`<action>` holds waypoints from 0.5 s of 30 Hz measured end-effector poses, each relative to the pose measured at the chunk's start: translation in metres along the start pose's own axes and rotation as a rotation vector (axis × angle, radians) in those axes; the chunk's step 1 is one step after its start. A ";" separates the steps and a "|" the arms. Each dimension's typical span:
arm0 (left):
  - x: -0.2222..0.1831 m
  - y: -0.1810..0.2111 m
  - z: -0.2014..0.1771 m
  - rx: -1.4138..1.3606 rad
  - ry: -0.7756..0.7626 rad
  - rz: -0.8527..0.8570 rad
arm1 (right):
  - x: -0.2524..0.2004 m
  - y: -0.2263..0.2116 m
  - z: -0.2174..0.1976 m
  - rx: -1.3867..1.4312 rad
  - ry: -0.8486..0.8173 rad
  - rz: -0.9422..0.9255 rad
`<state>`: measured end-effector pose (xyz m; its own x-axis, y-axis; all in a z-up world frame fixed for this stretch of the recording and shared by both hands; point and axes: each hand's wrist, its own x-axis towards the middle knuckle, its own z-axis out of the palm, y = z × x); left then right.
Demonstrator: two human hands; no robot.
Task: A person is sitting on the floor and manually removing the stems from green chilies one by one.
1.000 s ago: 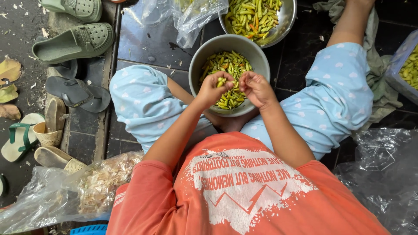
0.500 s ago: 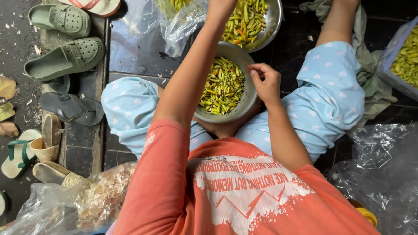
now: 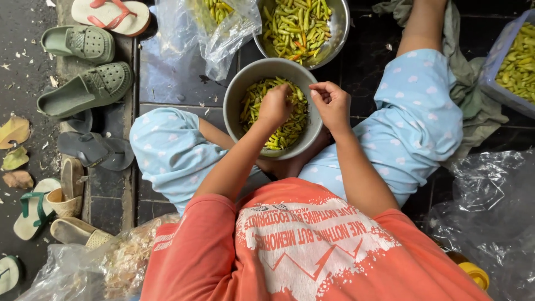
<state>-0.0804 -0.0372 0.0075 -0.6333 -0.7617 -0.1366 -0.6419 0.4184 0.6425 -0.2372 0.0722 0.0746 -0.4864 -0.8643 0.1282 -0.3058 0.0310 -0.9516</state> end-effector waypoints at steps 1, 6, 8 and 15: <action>-0.012 0.004 -0.010 0.002 0.002 -0.004 | -0.002 -0.007 0.000 0.003 -0.004 -0.001; -0.072 0.043 -0.059 -0.916 0.112 -0.061 | -0.004 -0.021 0.012 0.117 -0.177 -0.050; -0.084 0.046 -0.065 -0.942 0.095 -0.074 | -0.010 -0.009 0.023 0.135 -0.182 -0.031; -0.099 0.046 -0.078 -0.563 0.237 0.110 | -0.026 -0.024 0.033 0.271 -0.282 0.052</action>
<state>-0.0138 0.0190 0.1091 -0.5281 -0.8451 0.0828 -0.2111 0.2251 0.9512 -0.1900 0.0776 0.0852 -0.2402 -0.9702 0.0318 -0.0412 -0.0225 -0.9989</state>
